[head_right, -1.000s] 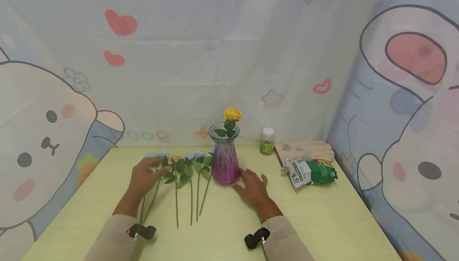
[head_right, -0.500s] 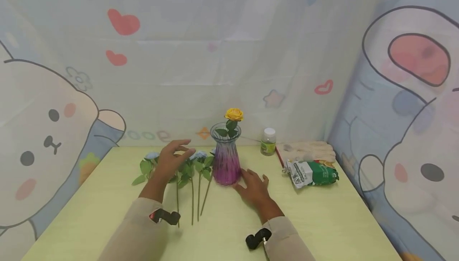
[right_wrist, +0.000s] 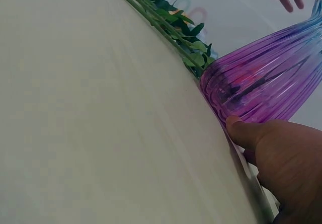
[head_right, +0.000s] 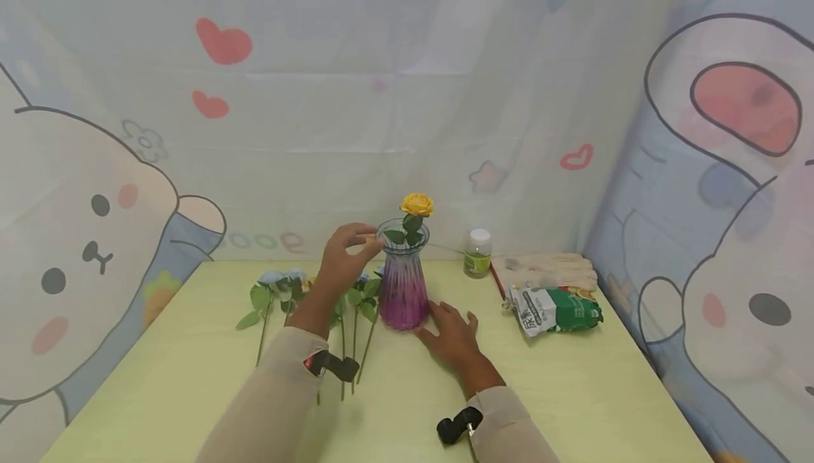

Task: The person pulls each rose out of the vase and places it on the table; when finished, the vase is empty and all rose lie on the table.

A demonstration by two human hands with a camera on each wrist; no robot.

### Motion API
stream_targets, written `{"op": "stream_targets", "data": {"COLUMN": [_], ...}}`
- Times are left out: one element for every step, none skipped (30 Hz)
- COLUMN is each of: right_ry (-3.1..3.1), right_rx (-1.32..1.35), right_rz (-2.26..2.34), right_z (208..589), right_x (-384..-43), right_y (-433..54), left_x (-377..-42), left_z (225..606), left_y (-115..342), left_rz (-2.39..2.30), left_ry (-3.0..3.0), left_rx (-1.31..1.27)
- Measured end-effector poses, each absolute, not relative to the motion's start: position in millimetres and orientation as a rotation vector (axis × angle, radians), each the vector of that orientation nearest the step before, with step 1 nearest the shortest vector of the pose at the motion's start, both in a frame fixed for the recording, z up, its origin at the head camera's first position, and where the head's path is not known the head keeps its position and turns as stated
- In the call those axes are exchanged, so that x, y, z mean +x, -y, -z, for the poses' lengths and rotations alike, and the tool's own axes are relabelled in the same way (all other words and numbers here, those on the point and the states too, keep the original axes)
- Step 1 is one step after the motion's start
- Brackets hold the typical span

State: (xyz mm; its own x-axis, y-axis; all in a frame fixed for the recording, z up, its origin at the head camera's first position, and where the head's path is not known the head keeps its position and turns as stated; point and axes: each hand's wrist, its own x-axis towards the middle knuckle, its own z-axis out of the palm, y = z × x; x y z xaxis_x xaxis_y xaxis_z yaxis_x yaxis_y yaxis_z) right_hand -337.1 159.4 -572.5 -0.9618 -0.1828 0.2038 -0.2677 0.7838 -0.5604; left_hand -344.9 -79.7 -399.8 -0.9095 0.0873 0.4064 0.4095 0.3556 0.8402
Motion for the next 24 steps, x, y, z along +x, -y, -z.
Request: {"op": "stream_targets", "data": {"right_ry": [2.834,2.837,2.839,2.840,2.838,2.837,2.836,2.836,2.834,2.832,2.829,2.827,2.824,2.822,2.822,2.820,2.818,2.818,2.821,2.821,2.821,2.821,2.823,2.824], "right_rx": [0.360,0.360,0.360,0.361,0.362,0.362,0.363,0.360,0.358,0.355,0.354,0.353,0.353,0.353,0.354,0.357,0.360,0.362,0.365,0.367,0.370,0.372,0.374,0.375], "right_rz": [-0.916,-0.912,-0.906,-0.903,-0.903,-0.906,-0.906,-0.912,-0.914,-0.912,-0.915,-0.918,-0.919,-0.922,-0.918,-0.917,-0.919,-0.918,-0.914,-0.913,-0.911,-0.913,-0.911,-0.909], "right_z": [573,573,573,572,572,572,571,570,569,568,567,566,565,565,565,565,566,567,568,569,570,571,572,573], "right_x": [-337,-338,-338,-338,-338,-338,-338,-338,-338,-337,-337,-337,-336,-336,-336,-335,-335,-335,-335,-335,-336,-336,-336,-337], "right_y": [-159,-160,-160,-160,-160,-160,-159,-160,-160,-160,-160,-160,-160,-161,-161,-161,-161,-161,-160,-160,-160,-160,-160,-159], "left_x": [-346,-346,-347,-348,-348,-348,-349,-350,-350,-351,-352,-354,-355,-357,-358,-360,-362,-363,-365,-367,-368,-370,-372,-373], "left_z": [397,395,392,390,387,384,381,378,375,371,368,365,362,359,357,355,353,351,349,348,346,344,343,341], "left_y": [77,74,71,68,65,62,59,56,53,50,48,45,42,40,37,35,33,31,29,28,26,25,24,24], "left_rz": [1.569,1.565,1.561,1.553,1.539,1.522,1.500,1.484,1.472,1.454,1.436,1.421,1.405,1.392,1.372,1.355,1.345,1.329,1.310,1.293,1.276,1.264,1.255,1.243], "left_ry": [2.336,2.346,2.357,2.373,2.393,2.412,2.429,2.446,2.467,2.491,2.515,2.537,2.564,2.593,2.623,2.648,2.671,2.693,2.712,2.728,2.743,2.755,2.763,2.774], "left_rx": [-0.437,-0.432,-0.423,-0.414,-0.402,-0.393,-0.387,-0.376,-0.358,-0.335,-0.306,-0.278,-0.244,-0.204,-0.168,-0.133,-0.103,-0.074,-0.046,-0.017,0.012,0.039,0.063,0.082]}}
